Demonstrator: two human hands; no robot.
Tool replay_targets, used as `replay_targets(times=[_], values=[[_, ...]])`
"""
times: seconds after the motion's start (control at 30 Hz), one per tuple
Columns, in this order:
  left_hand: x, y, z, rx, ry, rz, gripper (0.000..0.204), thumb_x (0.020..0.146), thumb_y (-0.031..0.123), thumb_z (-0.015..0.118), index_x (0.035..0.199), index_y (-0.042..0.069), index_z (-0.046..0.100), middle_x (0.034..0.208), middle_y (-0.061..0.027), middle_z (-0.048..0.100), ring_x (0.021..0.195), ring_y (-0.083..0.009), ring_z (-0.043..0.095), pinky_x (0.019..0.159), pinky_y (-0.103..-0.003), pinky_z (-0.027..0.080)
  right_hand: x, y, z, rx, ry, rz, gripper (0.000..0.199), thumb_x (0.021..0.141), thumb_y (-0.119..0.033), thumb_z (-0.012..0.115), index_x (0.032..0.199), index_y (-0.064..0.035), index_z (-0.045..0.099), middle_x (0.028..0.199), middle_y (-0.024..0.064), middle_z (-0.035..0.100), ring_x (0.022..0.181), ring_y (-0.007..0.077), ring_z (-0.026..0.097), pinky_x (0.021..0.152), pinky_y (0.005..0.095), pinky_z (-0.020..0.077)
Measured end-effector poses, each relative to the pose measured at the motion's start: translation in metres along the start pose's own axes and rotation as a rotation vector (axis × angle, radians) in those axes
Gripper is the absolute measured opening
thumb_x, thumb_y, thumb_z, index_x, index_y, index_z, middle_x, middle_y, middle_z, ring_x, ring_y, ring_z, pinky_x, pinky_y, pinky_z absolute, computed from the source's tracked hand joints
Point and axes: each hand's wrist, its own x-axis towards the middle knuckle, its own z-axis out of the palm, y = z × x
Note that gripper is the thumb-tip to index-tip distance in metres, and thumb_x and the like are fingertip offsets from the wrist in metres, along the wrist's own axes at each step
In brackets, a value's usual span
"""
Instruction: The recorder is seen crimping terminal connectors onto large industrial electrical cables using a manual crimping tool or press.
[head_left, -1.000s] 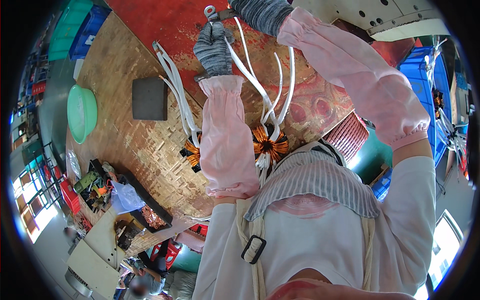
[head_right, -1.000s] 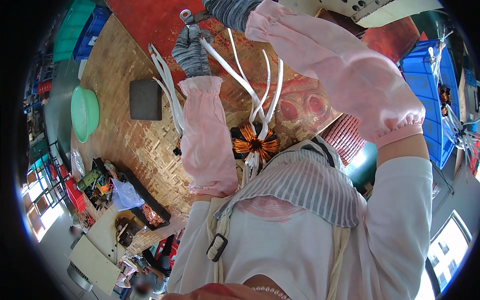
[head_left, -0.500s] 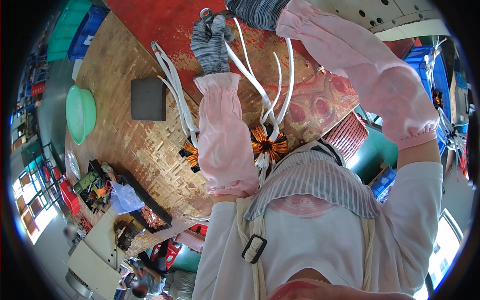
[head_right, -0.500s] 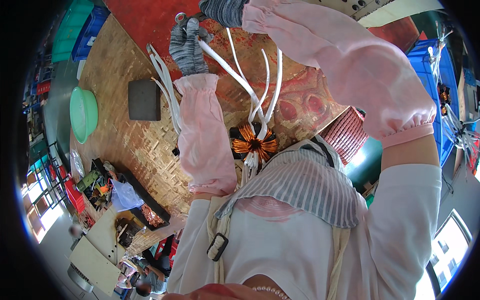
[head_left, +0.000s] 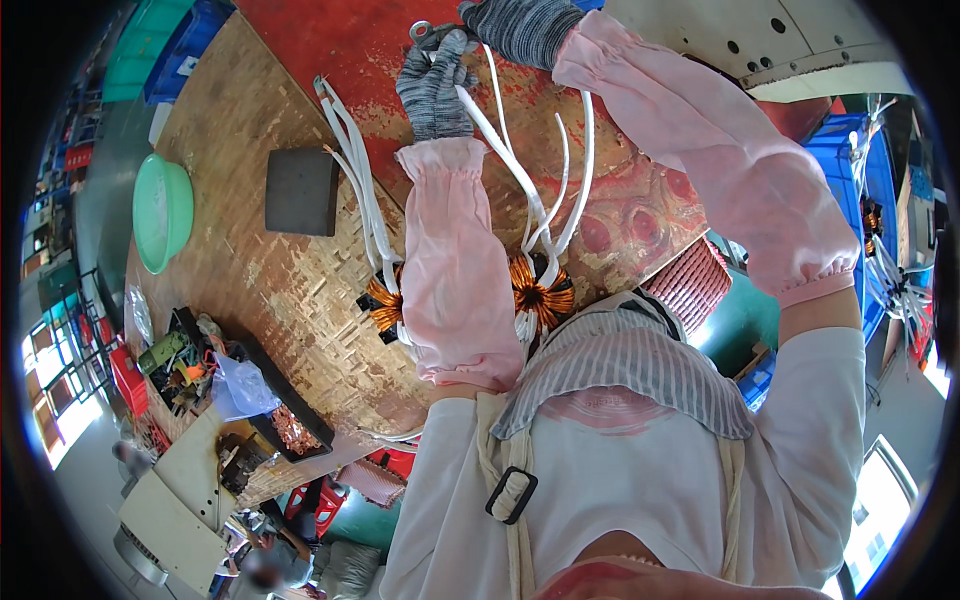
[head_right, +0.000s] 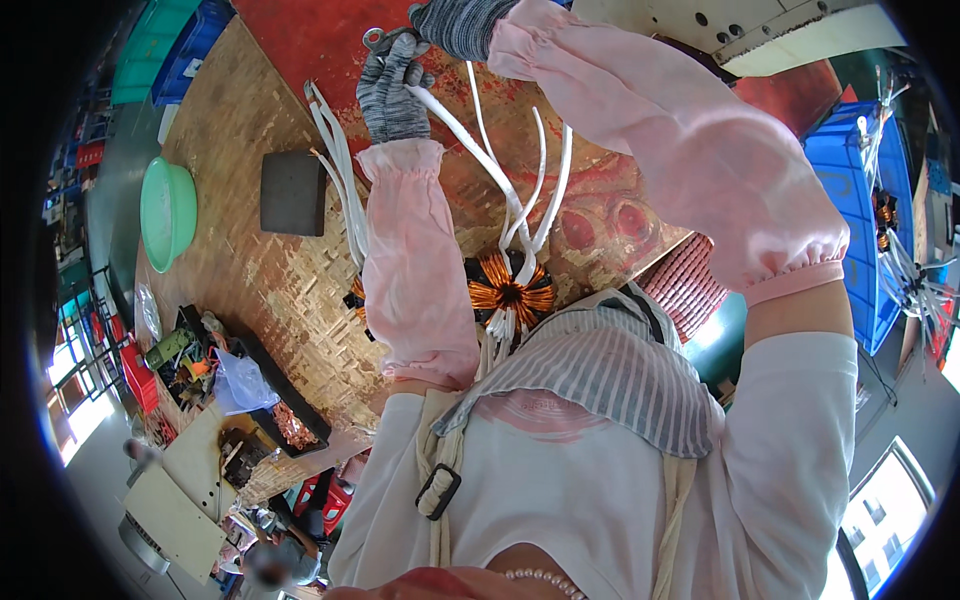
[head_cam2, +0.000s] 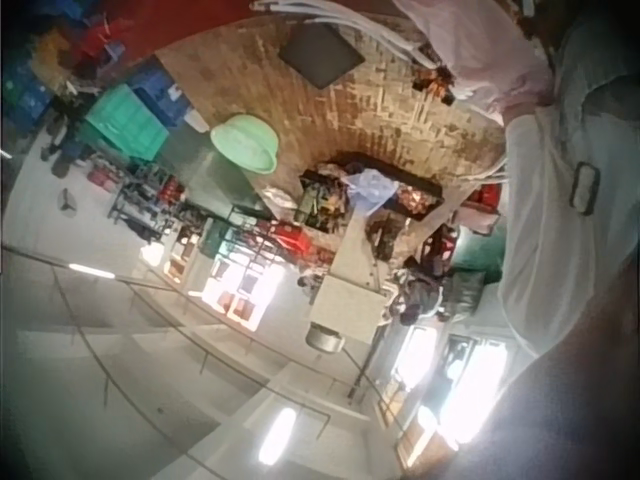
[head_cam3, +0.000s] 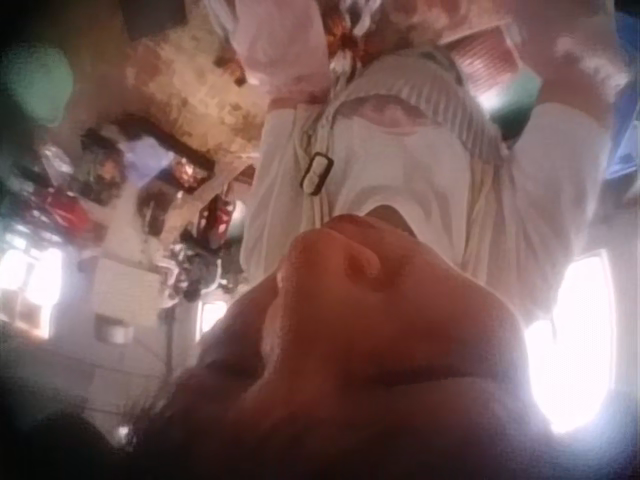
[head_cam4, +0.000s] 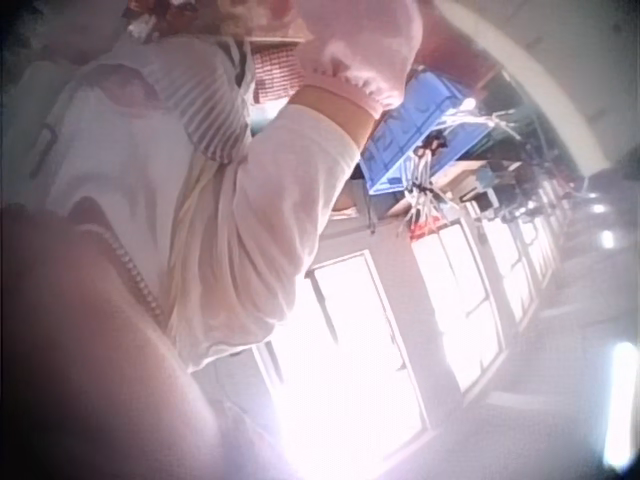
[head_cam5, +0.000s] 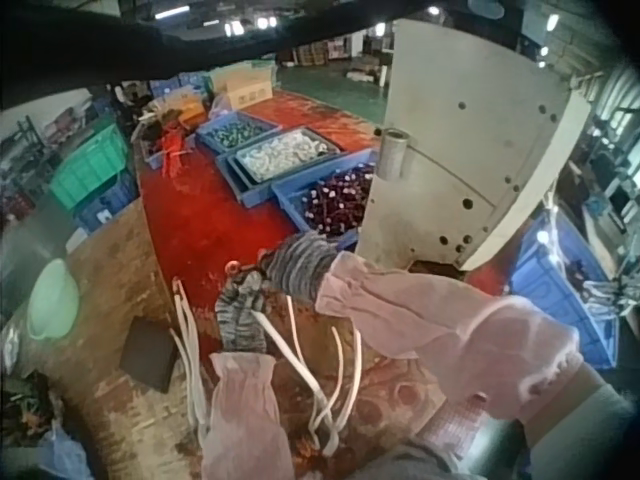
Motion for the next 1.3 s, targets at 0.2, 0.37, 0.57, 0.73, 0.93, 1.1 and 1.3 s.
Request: replay_targets(times=[0.2, 0.37, 0.57, 0.73, 0.93, 1.1, 1.3], values=[[-0.003, 0.001, -0.011, -0.069, 0.079, -0.005, 0.013, 0.077, 0.005, 0.062, 0.09, 0.004, 0.062, 0.075, -0.009, 0.064, 0.048, -0.0062, 0.046, 0.043, -0.022, 0.044, -0.01, -0.009, -0.002, 0.005, 0.176, -0.116, 0.021, 0.078, -0.024, 0.047, 0.087, -0.0081, 0.057, 0.075, 0.0073, 0.056, 0.073, 0.0238, 0.056, 0.06, 0.0346, 0.0438], [-0.005, 0.004, -0.006, -0.068, 0.072, 0.009, 0.014, 0.076, 0.006, 0.063, 0.09, 0.004, 0.062, 0.073, -0.0084, 0.063, 0.047, -0.0065, 0.048, 0.043, -0.021, 0.045, -0.027, -0.022, -0.017, -0.106, 0.16, 0.183, 0.035, 0.078, -0.029, 0.049, 0.108, -0.0123, 0.053, 0.089, 0.0126, 0.054, 0.085, 0.0275, 0.052, 0.077, 0.0439, 0.0369], [-0.009, 0.005, 0.005, -0.051, 0.044, 0.024, 0.017, 0.074, 0.007, 0.066, 0.091, 0.004, 0.063, 0.072, -0.0053, 0.063, 0.047, -0.0058, 0.048, 0.044, -0.021, 0.045, -0.044, -0.016, -0.025, -0.027, 0.284, 0.203, 0.045, 0.078, -0.04, 0.05, 0.12, -0.0235, 0.048, 0.095, 0.0144, 0.051, 0.084, 0.0291, 0.05, 0.077, 0.0441, 0.0357], [-0.009, 0.001, 0.003, -0.034, 0.078, 0.033, 0.019, 0.074, 0.007, 0.066, 0.093, 0.004, 0.063, 0.074, -0.006, 0.064, 0.048, -0.0058, 0.049, 0.044, -0.02, 0.045, -0.032, -0.008, -0.026, -0.11, 0.132, 0.147, 0.04, 0.083, -0.031, 0.044, 0.122, -0.0231, 0.046, 0.097, 0.0169, 0.051, 0.088, 0.0294, 0.051, 0.072, 0.0407, 0.0404], [-0.01, 0.002, -0.003, -0.032, 0.093, 0.073, 0.017, 0.075, 0.007, 0.065, 0.092, 0.004, 0.063, 0.074, -0.0064, 0.064, 0.049, -0.0057, 0.049, 0.044, -0.02, 0.045, -0.019, -0.007, -0.022, -0.167, 0.045, 0.101, 0.035, 0.085, -0.024, 0.041, 0.12, -0.0219, 0.047, 0.1, 0.019, 0.052, 0.094, 0.0314, 0.052, 0.073, 0.0408, 0.0422], [-0.012, 0.0, -0.003, -0.046, 0.092, 0.098, 0.014, 0.076, 0.008, 0.065, 0.09, 0.004, 0.063, 0.073, -0.0061, 0.064, 0.049, -0.0056, 0.049, 0.044, -0.02, 0.045, -0.027, -0.008, -0.009, -0.17, 0.308, 0.134, 0.036, 0.082, -0.027, 0.046, 0.118, -0.0222, 0.05, 0.098, 0.0165, 0.053, 0.091, 0.031, 0.051, 0.074, 0.0416, 0.0412], [0.004, -0.023, -0.009, -0.509, -0.124, 0.17, 0.03, 0.083, 0.002, 0.054, 0.112, 0.002, 0.05, 0.1, -0.0107, 0.059, 0.078, -0.0172, 0.058, 0.07, -0.027, 0.05, -0.034, 0.0, -0.027, -0.147, 0.308, 0.213, 0.039, 0.078, -0.036, 0.05, 0.114, -0.0212, 0.053, 0.091, 0.012, 0.053, 0.084, 0.0281, 0.051, 0.072, 0.0397, 0.0411]])
